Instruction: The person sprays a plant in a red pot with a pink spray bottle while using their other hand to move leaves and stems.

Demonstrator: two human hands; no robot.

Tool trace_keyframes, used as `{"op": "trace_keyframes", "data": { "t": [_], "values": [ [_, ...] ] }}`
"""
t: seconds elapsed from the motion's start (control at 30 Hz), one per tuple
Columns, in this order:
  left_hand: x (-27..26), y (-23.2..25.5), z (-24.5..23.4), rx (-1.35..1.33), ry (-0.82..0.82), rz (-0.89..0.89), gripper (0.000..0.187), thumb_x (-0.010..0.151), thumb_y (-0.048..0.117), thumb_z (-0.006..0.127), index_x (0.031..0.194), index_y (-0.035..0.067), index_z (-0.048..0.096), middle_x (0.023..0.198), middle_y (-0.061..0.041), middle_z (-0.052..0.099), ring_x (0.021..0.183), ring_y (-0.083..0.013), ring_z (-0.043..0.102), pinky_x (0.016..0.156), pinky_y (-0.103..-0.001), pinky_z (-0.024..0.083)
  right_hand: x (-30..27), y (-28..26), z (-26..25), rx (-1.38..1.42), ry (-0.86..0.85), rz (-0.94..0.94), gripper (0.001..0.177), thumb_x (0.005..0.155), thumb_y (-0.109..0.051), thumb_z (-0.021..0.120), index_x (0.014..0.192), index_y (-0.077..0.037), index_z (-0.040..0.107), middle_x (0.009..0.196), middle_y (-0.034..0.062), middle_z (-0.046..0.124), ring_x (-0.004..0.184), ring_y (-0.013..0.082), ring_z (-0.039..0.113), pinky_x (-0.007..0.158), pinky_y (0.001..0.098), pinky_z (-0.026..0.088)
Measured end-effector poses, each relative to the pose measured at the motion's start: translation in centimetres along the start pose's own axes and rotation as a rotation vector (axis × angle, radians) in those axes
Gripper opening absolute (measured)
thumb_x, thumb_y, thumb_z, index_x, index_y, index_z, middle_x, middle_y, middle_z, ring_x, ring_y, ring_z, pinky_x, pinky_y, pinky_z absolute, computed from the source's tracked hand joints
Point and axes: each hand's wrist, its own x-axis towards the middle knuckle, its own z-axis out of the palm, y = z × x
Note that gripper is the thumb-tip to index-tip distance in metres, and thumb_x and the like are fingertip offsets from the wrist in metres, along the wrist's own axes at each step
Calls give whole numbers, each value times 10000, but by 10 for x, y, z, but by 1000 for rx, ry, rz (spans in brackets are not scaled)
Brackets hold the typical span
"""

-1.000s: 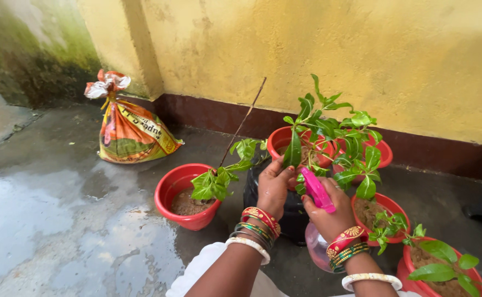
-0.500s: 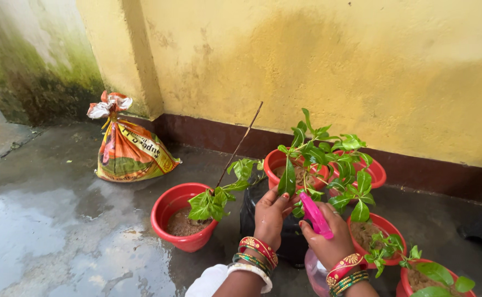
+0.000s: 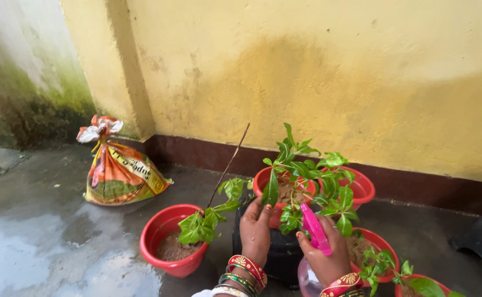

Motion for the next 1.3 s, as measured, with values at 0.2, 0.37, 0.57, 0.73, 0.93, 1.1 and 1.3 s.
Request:
{"op": "trace_keyframes", "data": {
  "t": [0.2, 0.37, 0.57, 0.73, 0.93, 1.1, 1.3],
  "values": [
    [-14, 49, 48, 876, 235, 612, 515, 856, 194, 747, 1344, 90, 614, 1304, -131, 617, 1247, -373, 495, 1044, -487, 381, 7, 6, -2, 60, 62, -73, 435, 729, -98, 789, 1143, -48, 666, 963, 106, 732, 856, 246, 753, 753, 345, 566],
    [1, 52, 93, 629, 4, 403, 410, 924, 191, 688, 1326, 137, 626, 1330, -113, 571, 1177, -291, 627, 970, -407, 536, 13, 4, -10, 34, 94, -40, 427, 746, -95, 779, 1158, -60, 671, 1016, 120, 723, 879, 277, 746, 756, 359, 566],
    [36, 27, 118, 427, 238, 80, 553, 850, 169, 790, 1267, 42, 449, 1128, -132, 588, 954, -216, 644, 805, -348, 551, 14, 9, -15, -16, 122, -91, 489, 730, -93, 783, 1202, -60, 663, 1066, 144, 713, 969, 309, 718, 830, 382, 546],
    [63, -15, 122, 272, 364, 63, 513, 792, 154, 831, 1150, 34, 485, 973, -134, 591, 823, -231, 599, 748, -396, 540, 14, 17, -14, -38, 138, -92, 461, 748, -109, 780, 1190, -57, 659, 1111, 142, 713, 1009, 321, 714, 852, 383, 552],
    [76, -2, 122, 252, 402, -277, 515, 867, 266, 797, 1256, 89, 510, 1060, -80, 608, 863, -204, 616, 721, -413, 540, 12, 12, -19, -47, 107, -162, 511, 724, -101, 801, 1205, -39, 642, 1107, 143, 699, 1013, 325, 699, 852, 383, 539],
    [72, -7, 97, -37, 197, -400, 352, 981, 242, 606, 1301, 95, 595, 941, -138, 649, 704, -213, 513, 580, -383, 427, 10, 2, -18, 12, 63, 1, 441, 746, -104, 778, 1167, -57, 655, 1033, 105, 721, 909, 261, 756, 796, 346, 567],
    [33, -8, 39, -64, -53, -116, 254, 972, 46, 602, 1212, -12, 662, 1088, -94, 738, 875, -153, 697, 749, -298, 557, 4, 2, -12, 13, -25, -55, 445, 749, -113, 779, 1171, -59, 651, 1033, 93, 717, 907, 250, 748, 781, 342, 564]
  ]
}}
